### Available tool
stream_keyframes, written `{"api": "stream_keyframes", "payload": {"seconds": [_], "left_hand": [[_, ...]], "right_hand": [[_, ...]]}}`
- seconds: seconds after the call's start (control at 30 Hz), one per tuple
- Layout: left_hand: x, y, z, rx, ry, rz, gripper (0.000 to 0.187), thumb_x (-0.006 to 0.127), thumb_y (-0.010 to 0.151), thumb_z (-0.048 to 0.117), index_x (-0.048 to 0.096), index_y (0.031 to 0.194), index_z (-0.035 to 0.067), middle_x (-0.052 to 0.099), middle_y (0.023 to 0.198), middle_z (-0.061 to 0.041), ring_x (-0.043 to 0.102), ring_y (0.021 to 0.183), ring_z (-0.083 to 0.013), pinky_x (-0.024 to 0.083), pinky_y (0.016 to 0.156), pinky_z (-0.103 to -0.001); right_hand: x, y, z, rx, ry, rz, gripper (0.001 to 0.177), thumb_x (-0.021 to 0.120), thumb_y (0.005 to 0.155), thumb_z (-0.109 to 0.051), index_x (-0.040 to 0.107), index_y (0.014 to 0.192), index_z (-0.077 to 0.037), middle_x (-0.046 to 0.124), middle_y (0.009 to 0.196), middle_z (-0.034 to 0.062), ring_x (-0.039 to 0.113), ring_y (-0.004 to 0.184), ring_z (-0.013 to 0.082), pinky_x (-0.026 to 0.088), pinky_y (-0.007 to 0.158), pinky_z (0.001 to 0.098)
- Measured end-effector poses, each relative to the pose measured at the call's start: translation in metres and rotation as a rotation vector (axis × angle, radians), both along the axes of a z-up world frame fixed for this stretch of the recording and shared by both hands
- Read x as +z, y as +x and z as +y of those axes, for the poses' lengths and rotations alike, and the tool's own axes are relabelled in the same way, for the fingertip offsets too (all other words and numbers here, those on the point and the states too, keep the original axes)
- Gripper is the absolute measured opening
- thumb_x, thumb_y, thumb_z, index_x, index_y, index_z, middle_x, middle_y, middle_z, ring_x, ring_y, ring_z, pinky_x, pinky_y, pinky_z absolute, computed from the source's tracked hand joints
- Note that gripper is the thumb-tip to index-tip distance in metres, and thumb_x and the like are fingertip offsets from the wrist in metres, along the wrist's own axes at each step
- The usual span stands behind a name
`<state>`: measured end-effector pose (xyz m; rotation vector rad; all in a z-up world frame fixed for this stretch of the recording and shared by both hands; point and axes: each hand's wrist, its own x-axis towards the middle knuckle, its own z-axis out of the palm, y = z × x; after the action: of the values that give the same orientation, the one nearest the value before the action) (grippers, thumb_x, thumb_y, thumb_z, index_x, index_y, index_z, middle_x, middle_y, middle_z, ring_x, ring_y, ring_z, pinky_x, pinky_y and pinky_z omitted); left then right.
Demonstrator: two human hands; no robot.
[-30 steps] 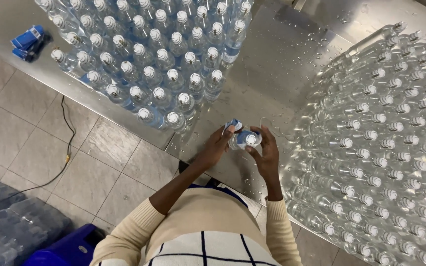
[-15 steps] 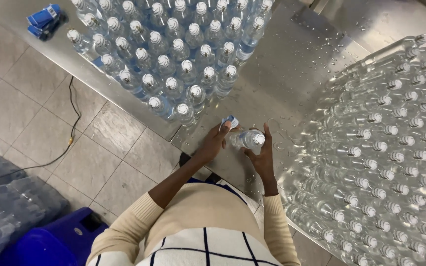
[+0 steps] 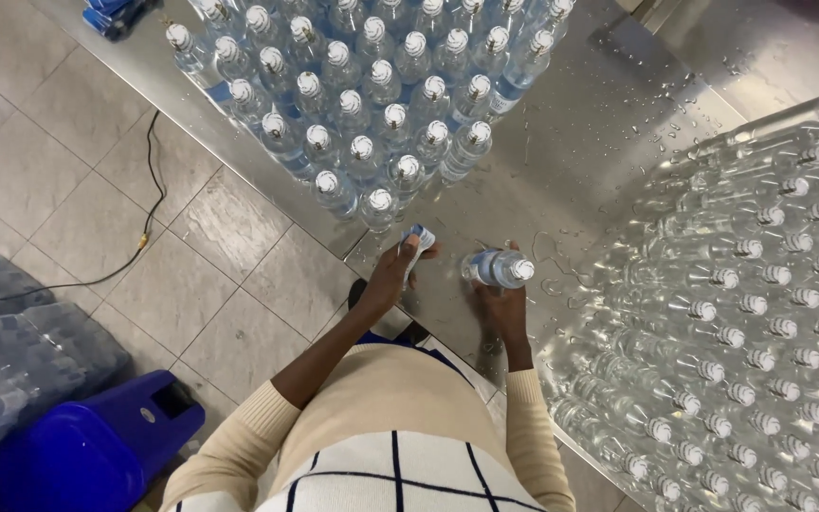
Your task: Applying adhesive labels to plastic water bottles manually at a production table.
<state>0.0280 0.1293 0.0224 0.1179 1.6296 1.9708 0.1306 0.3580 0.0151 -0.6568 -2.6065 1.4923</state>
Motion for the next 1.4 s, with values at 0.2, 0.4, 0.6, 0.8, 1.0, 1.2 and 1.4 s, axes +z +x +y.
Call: {"api": "stream_keyframes", "payload": {"seconds": [0.2,0.4,0.6,0.8,1.0,1.2,1.4], "left_hand": [[0.003,-0.004,-0.005,-0.004,0.020,-0.038,0.078,0.042,0.114,0.066,0.067,0.146,0.000,0.072,0.141,-0.023,0.078,0.115,-0.0284,0.059,0.070,-0.033],[0.013,-0.009,-0.009,-0.045,0.006,-0.034,0.084,0.040,0.112,0.071,0.066,0.147,-0.001,0.071,0.143,-0.025,0.076,0.119,-0.0293,0.059,0.073,-0.032],[0.030,-0.012,-0.018,-0.085,-0.068,-0.038,0.080,0.035,0.115,0.068,0.067,0.147,0.002,0.074,0.138,-0.022,0.071,0.080,-0.0186,0.053,0.066,-0.033],[0.047,-0.012,-0.044,-0.073,-0.151,-0.115,0.078,0.035,0.113,0.067,0.071,0.145,0.005,0.077,0.135,-0.015,0.067,0.072,-0.0155,0.048,0.062,-0.033],[0.067,0.000,-0.055,0.011,-0.221,-0.225,0.087,0.041,0.105,0.075,0.072,0.138,0.001,0.081,0.118,-0.020,0.068,0.073,-0.0227,0.048,0.071,-0.035],[0.059,0.004,-0.050,0.080,-0.220,-0.260,0.087,0.045,0.089,0.074,0.076,0.135,0.006,0.084,0.128,-0.013,0.078,0.099,-0.0232,0.052,0.060,-0.031],[0.064,-0.002,-0.033,-0.016,-0.262,-0.234,0.084,0.038,0.095,0.070,0.076,0.135,0.006,0.083,0.129,-0.013,0.072,0.095,-0.0234,0.050,0.069,-0.036]], "right_hand": [[0.029,-0.008,-0.015,0.002,-0.008,-0.029,0.068,0.084,0.093,-0.030,0.062,0.151,-0.002,0.065,0.151,0.0246,0.052,0.147,0.0452,0.036,0.129,0.0601],[0.046,-0.016,-0.023,-0.056,-0.069,-0.073,0.069,0.085,0.093,-0.030,0.061,0.152,-0.004,0.064,0.152,0.0233,0.050,0.149,0.0441,0.036,0.128,0.0613],[-0.003,-0.030,-0.005,-0.090,-0.123,-0.003,0.083,0.089,0.089,-0.033,0.054,0.159,-0.006,0.057,0.161,0.0210,0.045,0.155,0.0388,0.034,0.131,0.0557],[-0.017,-0.095,0.032,-0.206,-0.221,0.078,0.106,0.091,0.088,-0.034,0.027,0.164,0.004,0.034,0.171,0.0341,0.030,0.159,0.0535,0.025,0.134,0.0630],[-0.060,-0.200,0.075,-0.196,-0.249,0.169,0.106,0.099,0.084,-0.032,0.031,0.161,-0.006,0.044,0.148,0.0265,0.057,0.137,0.0492,0.047,0.119,0.0572],[-0.074,-0.264,0.058,-0.113,-0.159,0.475,0.060,0.091,0.088,-0.003,0.054,0.135,-0.009,0.066,0.125,0.0168,0.070,0.104,0.0253,0.063,0.081,0.0363],[-0.003,-0.172,0.078,-0.135,0.006,0.248,0.082,0.083,0.097,-0.014,0.037,0.165,-0.016,0.034,0.166,0.0172,0.047,0.146,0.0377,0.051,0.116,0.0501]]}}
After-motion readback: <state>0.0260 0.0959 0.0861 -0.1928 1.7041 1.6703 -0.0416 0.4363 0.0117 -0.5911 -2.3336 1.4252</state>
